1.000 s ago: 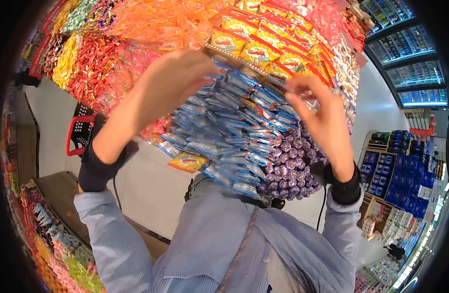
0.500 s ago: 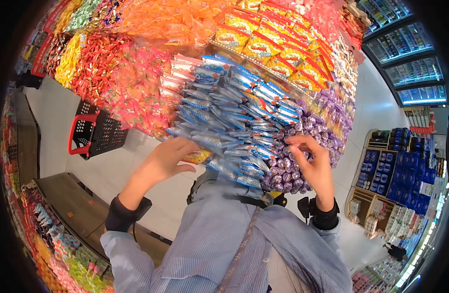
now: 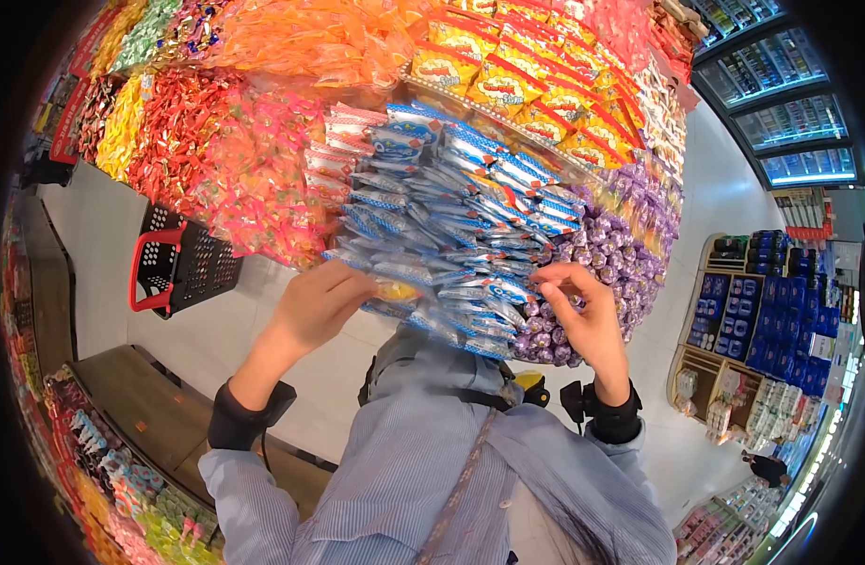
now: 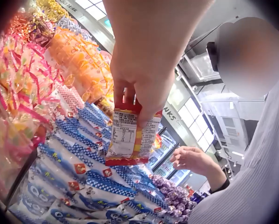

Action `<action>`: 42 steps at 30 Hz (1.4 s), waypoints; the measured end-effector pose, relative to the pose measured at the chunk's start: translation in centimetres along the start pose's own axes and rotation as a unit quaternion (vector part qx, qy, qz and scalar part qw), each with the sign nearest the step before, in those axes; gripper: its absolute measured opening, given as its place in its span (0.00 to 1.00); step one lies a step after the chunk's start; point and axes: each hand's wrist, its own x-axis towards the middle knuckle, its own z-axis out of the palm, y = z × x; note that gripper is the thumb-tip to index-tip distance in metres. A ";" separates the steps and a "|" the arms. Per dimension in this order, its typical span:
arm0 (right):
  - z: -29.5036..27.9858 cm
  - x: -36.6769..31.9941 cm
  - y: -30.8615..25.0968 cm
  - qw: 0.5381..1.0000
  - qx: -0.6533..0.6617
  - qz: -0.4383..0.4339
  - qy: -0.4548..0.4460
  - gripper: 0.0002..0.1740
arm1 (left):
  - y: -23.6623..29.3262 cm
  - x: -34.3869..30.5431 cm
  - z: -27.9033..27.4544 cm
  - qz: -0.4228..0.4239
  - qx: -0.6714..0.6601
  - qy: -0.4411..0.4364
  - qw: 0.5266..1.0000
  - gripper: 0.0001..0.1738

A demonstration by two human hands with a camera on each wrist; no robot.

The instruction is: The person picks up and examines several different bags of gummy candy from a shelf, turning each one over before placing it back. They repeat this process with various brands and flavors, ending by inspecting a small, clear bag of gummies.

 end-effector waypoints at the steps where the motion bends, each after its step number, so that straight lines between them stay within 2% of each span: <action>1: 0.4 0.0 0.4 1.000 0.009 0.001 0.000 0.08 | 0.4 0.6 -0.4 0.011 -0.009 0.014 1.000 0.12; 5: 1.4 -0.1 0.3 0.999 0.024 0.017 -0.016 0.09 | 1.3 2.6 -0.4 0.066 -0.054 0.021 0.996 0.17; 8: 1.9 -0.3 0.4 0.997 0.066 0.030 -0.033 0.10 | 2.6 4.3 0.6 0.123 -0.074 0.029 0.989 0.17; 10: 2.0 -0.5 0.8 0.991 0.120 0.045 -0.045 0.12 | 3.6 5.6 1.1 0.178 -0.098 0.037 0.978 0.16; 11: 2.0 -0.4 0.8 0.988 0.136 0.032 -0.064 0.17 | 4.1 6.1 1.3 0.205 -0.110 0.043 0.972 0.15; 15: 1.6 -1.0 0.4 0.986 0.152 0.019 -0.071 0.22 | 6.5 7.7 2.3 0.285 -0.145 0.058 0.946 0.11; 18: 0.1 -1.5 0.9 0.980 0.157 0.034 -0.117 0.21 | 8.0 8.4 3.5 0.295 -0.144 0.061 0.942 0.10; 19: -0.4 -1.8 1.3 0.967 0.209 0.064 -0.131 0.17 | 8.4 8.6 3.8 0.297 -0.139 0.054 0.943 0.10; 21: -1.9 -2.3 2.0 0.968 0.198 0.062 -0.138 0.15 | 9.3 9.0 4.5 0.299 -0.128 0.040 0.945 0.10; 26: -6.5 -3.9 4.0 0.940 0.293 0.067 -0.163 0.09 | 11.2 10.0 6.9 0.231 -0.043 0.080 0.969 0.10; 29: -9.0 -4.8 4.8 0.921 0.329 0.079 -0.194 0.11 | 13.1 11.5 9.3 0.184 -0.042 0.106 0.976 0.13; 33: -11.7 -5.7 5.9 0.908 0.344 0.102 -0.216 0.16 | 16.3 14.1 11.7 0.195 -0.041 0.112 0.973 0.15; 34: -12.4 -5.9 6.0 0.905 0.349 0.106 -0.220 0.17 | 17.0 14.6 12.4 0.176 -0.043 0.117 0.976 0.17; 36: -13.6 -6.1 6.8 0.917 0.332 0.097 -0.199 0.19 | 18.1 15.5 13.7 0.139 -0.046 0.129 0.981 0.21; 37: -14.1 -6.2 6.8 0.923 0.327 0.091 -0.179 0.19 | 18.4 15.8 14.2 0.105 -0.083 0.143 0.981 0.22; 38: -14.6 -6.3 7.0 0.929 0.323 0.085 -0.158 0.19 | 19.1 16.0 14.5 0.024 -0.158 0.138 0.978 0.20; 40: -15.4 -6.3 7.9 0.936 0.326 0.038 -0.130 0.18 | 20.7 16.2 14.9 -0.136 -0.302 0.120 0.936 0.16; 41: -15.5 -6.3 8.2 0.940 0.323 0.007 -0.112 0.18 | 21.2 16.4 14.8 -0.169 -0.347 0.076 0.919 0.14; 42: -15.7 -6.3 8.6 0.943 0.319 -0.023 -0.094 0.18 | 21.4 16.4 15.5 -0.174 -0.386 0.080 0.903 0.14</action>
